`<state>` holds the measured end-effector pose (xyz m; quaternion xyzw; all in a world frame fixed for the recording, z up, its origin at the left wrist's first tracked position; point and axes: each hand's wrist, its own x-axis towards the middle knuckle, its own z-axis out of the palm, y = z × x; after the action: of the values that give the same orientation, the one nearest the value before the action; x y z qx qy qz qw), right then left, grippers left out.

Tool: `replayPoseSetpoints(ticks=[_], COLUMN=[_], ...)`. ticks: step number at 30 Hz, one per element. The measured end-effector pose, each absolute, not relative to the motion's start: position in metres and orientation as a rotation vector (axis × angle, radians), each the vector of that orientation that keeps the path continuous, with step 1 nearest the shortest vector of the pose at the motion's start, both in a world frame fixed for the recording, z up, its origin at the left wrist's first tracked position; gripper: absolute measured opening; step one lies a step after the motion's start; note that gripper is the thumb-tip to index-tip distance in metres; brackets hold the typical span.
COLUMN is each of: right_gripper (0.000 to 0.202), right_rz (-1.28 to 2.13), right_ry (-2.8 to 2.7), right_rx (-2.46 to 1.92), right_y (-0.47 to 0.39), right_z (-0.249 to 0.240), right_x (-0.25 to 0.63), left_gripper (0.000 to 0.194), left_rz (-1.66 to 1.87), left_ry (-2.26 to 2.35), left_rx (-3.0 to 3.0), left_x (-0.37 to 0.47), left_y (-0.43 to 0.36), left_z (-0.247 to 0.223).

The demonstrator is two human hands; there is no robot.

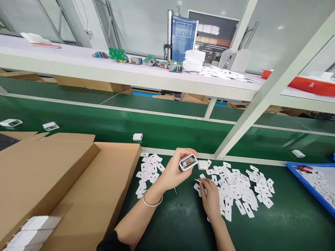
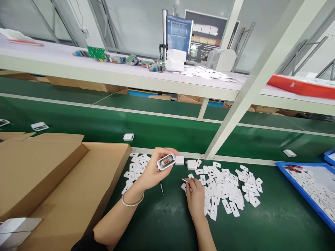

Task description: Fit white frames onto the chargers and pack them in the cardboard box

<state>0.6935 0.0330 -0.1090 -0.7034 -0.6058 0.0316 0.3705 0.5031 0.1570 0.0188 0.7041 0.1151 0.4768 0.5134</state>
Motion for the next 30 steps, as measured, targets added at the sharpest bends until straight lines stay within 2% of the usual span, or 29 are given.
replayPoseSetpoints(ticks=[3, 7, 10, 12, 16, 19, 23, 27, 30], right_gripper=[0.040, 0.039, 0.043, 0.033, 0.015, 0.017, 0.016, 0.005, 0.010], right_rz=[0.262, 0.302, 0.327, 0.339, 0.425, 0.426, 0.305, 0.053, 0.215], right_ry=[-1.388, -1.145, -1.031, -1.090, -1.484, -1.691, -1.733, -1.933, -2.119], right_rx=[-1.708, -1.593, -1.485, -1.482, -1.784, -2.100, -2.210, -2.119, -2.159], right_y=[0.044, 0.068, 0.082, 0.091, 0.105, 0.112, 0.110, 0.108, 0.112], right_z=[-0.080, -0.023, 0.016, 0.028, 0.001, -0.043, -0.078, -0.079, -0.076], right_x=[0.692, 0.685, 0.677, 0.674, 0.677, 0.681, 0.677, 0.641, 0.605], left_gripper=[0.045, 0.055, 0.055, 0.053, 0.044, 0.036, 0.031, 0.044, 0.053], left_rz=[1.140, 1.147, 1.129, 1.074, 1.022, 1.058, 1.101, 1.124, 1.136], left_ry=[0.276, 0.270, 0.332, 0.408, 0.538, 0.576, 0.593, 0.675, 0.703], left_rx=[1.739, 1.768, 1.782, 1.794, 1.772, 1.720, 1.686, 1.704, 1.772], left_x=[0.498, 0.493, 0.488, 0.483, 0.469, 0.460, 0.456, 0.460, 0.461], left_y=[0.159, 0.163, 0.167, 0.169, 0.174, 0.178, 0.181, 0.180, 0.179], left_z=[0.022, 0.023, 0.025, 0.026, 0.033, 0.039, 0.040, 0.036, 0.034])
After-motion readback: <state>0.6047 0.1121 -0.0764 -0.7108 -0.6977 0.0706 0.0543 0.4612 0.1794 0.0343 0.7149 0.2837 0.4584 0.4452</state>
